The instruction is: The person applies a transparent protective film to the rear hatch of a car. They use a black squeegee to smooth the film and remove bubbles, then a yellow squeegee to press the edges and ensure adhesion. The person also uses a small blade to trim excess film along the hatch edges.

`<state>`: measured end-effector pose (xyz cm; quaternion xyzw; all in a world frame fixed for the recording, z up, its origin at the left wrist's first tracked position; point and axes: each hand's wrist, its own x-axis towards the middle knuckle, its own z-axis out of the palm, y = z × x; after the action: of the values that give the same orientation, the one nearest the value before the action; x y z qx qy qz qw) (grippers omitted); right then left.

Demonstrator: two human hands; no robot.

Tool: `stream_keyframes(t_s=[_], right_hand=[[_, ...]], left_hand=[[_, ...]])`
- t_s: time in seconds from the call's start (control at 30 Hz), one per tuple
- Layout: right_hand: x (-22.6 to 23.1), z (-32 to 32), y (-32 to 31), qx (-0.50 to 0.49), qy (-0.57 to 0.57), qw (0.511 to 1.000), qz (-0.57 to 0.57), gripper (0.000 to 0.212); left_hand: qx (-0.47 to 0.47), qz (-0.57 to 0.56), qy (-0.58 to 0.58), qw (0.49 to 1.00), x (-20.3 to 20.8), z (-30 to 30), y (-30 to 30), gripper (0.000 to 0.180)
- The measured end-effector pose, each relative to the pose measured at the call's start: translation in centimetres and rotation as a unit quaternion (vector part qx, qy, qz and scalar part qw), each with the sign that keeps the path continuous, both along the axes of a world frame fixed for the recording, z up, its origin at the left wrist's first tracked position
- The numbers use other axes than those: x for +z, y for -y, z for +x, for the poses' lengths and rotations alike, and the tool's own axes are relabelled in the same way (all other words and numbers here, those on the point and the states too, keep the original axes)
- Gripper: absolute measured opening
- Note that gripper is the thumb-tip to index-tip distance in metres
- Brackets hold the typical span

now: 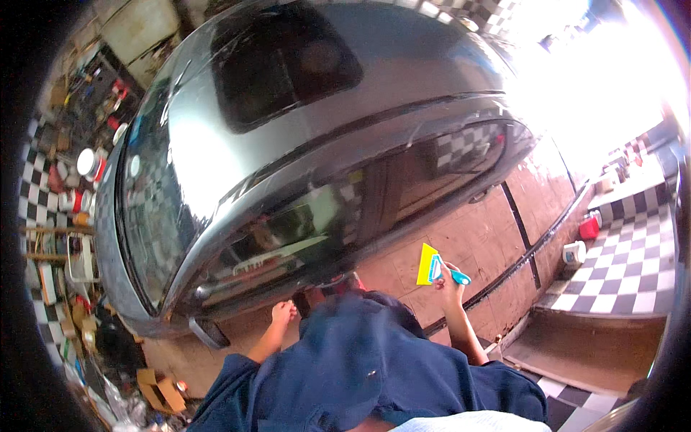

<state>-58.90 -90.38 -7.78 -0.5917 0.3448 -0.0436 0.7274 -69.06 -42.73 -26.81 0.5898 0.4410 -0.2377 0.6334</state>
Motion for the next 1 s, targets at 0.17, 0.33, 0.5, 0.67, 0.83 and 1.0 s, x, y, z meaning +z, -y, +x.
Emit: stream_keyframes(t_s=[0.17, 0.33, 0.5, 0.67, 0.83, 1.0], right_hand=[[0.5, 0.9, -1.0, 0.013, 0.004, 1.0, 0.012, 0.032], [1.7, 2.4, -2.1, 0.043, 0.0, 0.999, -0.003, 0.032], [1.5, 3.0, -2.2, 0.075, 0.007, 0.997, 0.014, 0.028], [1.3, 3.3, -2.5, 0.077, 0.011, 0.997, -0.009, 0.033], [2.3, 3.5, -3.2, 0.086, 0.009, 0.996, 0.001, 0.034], [2.7, 4.1, -3.9, 0.093, -0.01, 0.995, -0.047, 0.033]], left_hand=[[0.027, 0.0, 0.01, 1.0, -0.6, -0.8, 0.1, 0.023], [0.027, 0.0, -0.008, 1.0, -1.3, -2.6, 0.0, 0.024], [0.057, -0.002, -0.039, 0.998, -1.7, -4.2, 0.2, 0.024], [0.084, -0.018, -0.036, 0.996, -0.8, -4.9, 0.4, 0.022], [0.099, -0.046, -0.004, 0.994, -0.8, -5.0, 0.3, 0.022], [0.11, -0.01, 0.009, 0.994, -0.4, -4.7, 0.9, 0.024]])
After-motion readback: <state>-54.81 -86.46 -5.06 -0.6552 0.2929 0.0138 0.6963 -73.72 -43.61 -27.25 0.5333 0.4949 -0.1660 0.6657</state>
